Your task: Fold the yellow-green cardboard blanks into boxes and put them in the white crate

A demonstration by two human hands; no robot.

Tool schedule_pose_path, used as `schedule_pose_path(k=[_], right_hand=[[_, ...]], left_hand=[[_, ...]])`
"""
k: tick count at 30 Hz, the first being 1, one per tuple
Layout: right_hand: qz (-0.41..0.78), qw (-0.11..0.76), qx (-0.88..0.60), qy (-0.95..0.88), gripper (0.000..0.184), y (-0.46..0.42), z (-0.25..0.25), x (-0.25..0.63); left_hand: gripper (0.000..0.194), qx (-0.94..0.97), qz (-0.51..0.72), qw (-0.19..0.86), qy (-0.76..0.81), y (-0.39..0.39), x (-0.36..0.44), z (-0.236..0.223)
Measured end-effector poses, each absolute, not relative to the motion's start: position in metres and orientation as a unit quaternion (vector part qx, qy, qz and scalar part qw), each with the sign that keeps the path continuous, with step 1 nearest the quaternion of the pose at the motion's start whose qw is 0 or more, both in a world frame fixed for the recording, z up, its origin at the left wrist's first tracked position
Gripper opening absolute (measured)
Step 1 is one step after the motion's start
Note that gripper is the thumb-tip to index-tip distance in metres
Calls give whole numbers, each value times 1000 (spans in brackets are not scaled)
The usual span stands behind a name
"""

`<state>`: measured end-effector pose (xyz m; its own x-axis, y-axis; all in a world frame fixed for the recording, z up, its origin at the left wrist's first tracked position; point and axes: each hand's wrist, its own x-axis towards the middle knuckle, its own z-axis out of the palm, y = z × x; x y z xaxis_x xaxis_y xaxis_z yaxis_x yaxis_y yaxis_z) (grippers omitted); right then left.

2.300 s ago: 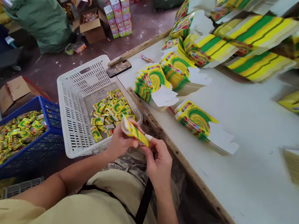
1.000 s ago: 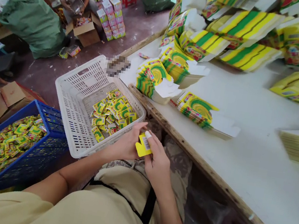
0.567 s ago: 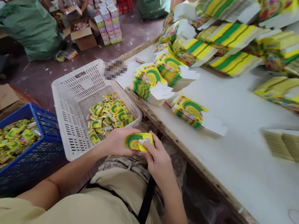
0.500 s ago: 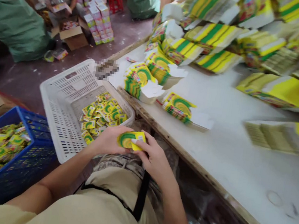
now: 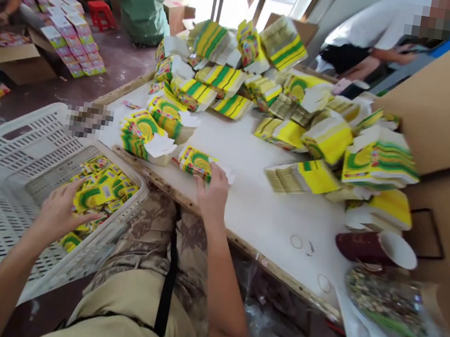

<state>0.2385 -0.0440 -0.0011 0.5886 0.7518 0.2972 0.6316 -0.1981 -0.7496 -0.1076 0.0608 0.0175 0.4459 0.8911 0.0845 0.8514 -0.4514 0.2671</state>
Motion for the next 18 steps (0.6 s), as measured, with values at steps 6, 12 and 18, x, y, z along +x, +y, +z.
schedule_pose_path(k=[6,12,18], right_hand=[[51,397,-795,-456,31,-23,-12,267],[32,457,-792,-405,44,-35,2,256],[156,527,-696,-462,48,-68,14,177]], left_hand=[[59,850,145,281,421,44,-97,-2],[48,810,133,462,336,11,-51,5],[85,613,336,672,246,-7,9,13]])
